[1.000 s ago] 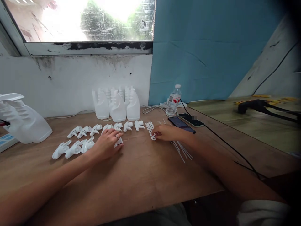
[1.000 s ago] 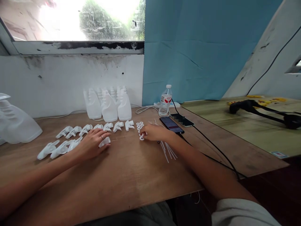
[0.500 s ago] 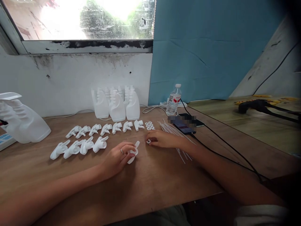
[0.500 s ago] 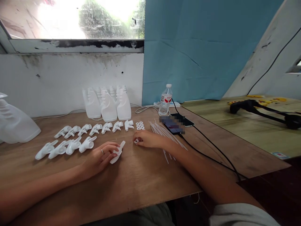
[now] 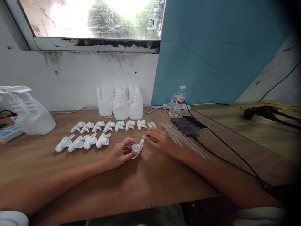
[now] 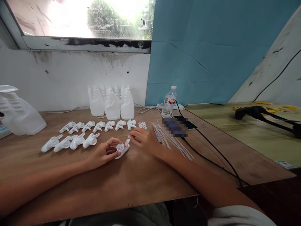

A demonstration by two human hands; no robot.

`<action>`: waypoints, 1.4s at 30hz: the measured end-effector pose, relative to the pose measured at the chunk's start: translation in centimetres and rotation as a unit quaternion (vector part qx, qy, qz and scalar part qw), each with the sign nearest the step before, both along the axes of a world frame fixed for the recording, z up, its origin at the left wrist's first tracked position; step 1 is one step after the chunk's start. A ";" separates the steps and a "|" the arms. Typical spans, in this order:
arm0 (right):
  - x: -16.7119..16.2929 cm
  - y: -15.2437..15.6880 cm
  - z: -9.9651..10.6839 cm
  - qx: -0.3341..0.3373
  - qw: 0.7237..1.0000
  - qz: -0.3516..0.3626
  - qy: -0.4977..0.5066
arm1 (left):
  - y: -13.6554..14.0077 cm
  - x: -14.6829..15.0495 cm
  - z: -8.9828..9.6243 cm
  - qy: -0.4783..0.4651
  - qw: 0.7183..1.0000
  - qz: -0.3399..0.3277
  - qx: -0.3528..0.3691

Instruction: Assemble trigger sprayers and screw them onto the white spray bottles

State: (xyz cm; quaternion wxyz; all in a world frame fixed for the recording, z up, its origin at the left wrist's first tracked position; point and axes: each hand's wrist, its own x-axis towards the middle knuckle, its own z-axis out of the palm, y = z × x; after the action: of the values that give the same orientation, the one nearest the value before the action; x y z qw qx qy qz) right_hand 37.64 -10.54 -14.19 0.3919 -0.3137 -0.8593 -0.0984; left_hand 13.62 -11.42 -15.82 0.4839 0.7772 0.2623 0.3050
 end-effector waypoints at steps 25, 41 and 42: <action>-1.4 -2.2 1.1 -0.006 0.980 0.186 -0.064 | -0.2 -0.2 -0.3 0.064 0.986 0.000 0.156; -1.8 -2.2 0.8 0.061 0.977 0.118 -0.164 | 0.3 -0.3 0.1 0.075 0.964 -0.006 0.253; -2.0 -2.4 0.7 0.042 0.979 0.108 -0.165 | 0.3 -0.4 0.1 0.082 0.964 -0.005 0.252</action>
State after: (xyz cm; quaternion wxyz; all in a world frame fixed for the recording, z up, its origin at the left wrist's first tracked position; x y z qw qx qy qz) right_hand 35.68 -12.98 -13.46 0.2658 -0.1816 -0.9361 -0.1419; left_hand 13.25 -11.16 -15.76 0.2509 0.8976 0.2123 0.2938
